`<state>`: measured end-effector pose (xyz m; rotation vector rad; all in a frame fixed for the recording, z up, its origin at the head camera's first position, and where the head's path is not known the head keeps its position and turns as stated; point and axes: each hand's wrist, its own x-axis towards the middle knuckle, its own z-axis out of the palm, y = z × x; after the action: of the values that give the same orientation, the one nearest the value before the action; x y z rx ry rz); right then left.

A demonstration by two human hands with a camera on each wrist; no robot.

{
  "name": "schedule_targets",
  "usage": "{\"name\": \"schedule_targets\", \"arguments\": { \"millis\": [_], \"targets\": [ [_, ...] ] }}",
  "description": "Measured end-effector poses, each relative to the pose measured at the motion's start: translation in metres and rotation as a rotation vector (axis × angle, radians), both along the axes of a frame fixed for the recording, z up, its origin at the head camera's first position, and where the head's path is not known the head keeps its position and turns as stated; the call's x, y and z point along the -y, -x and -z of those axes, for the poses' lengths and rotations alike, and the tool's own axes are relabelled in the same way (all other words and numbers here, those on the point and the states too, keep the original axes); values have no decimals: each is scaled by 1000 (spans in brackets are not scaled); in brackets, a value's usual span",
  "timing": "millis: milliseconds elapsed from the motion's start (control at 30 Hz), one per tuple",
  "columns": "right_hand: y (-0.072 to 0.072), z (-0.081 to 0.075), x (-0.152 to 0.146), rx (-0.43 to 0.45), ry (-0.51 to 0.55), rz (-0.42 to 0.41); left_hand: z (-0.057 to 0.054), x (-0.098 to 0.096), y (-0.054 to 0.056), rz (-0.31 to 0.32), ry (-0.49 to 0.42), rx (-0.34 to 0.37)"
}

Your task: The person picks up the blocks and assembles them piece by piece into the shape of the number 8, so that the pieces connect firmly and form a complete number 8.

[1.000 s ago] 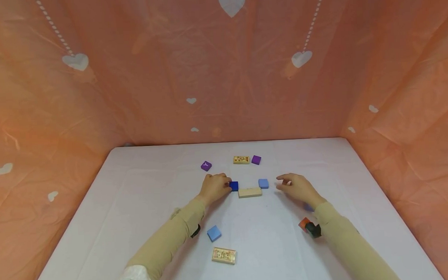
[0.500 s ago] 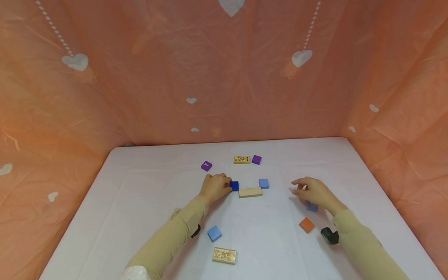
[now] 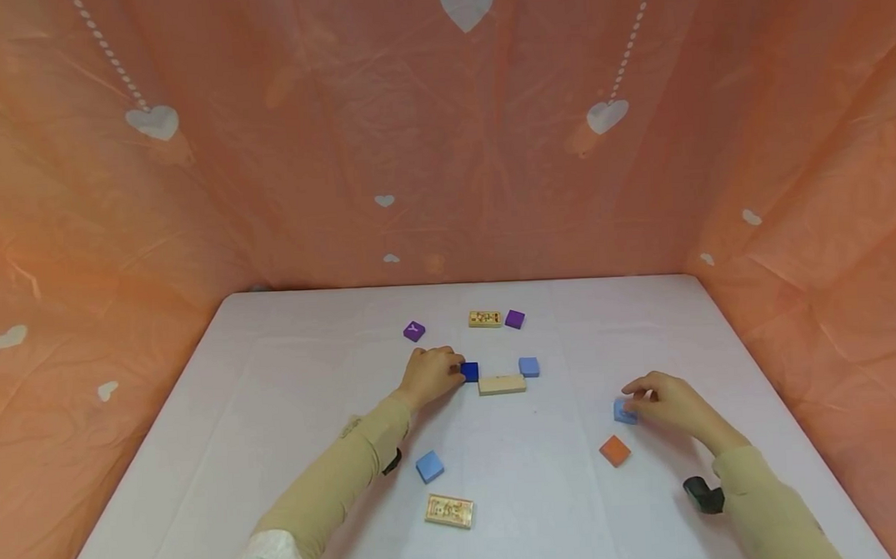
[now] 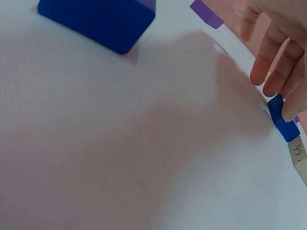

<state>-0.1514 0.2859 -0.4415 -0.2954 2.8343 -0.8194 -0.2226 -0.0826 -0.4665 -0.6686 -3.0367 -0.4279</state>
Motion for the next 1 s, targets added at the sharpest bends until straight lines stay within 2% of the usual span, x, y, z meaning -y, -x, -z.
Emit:
{"name": "schedule_targets", "arguments": {
  "millis": [233, 300, 467, 500, 733, 1000],
  "targets": [
    [-9, 7, -12, -8, -13, 5, 1, 1, 0, 11, -32, 13],
    [-10, 8, -13, -7, -9, 3, 0, 2, -1, 19, -29, -9],
    [-12, 10, -13, -9, 4, 0, -2, 2, -1, 12, -39, 10],
    [-13, 11, -13, -10, 1, 2, -1, 2, -1, 4, -40, 35],
    [-12, 16, -14, -22, -5, 2, -1, 0, -1, -2, -2, 4],
    [-7, 17, -10, -7, 1, -8, -3, 0, -1, -6, -26, 16]
  ]
}}
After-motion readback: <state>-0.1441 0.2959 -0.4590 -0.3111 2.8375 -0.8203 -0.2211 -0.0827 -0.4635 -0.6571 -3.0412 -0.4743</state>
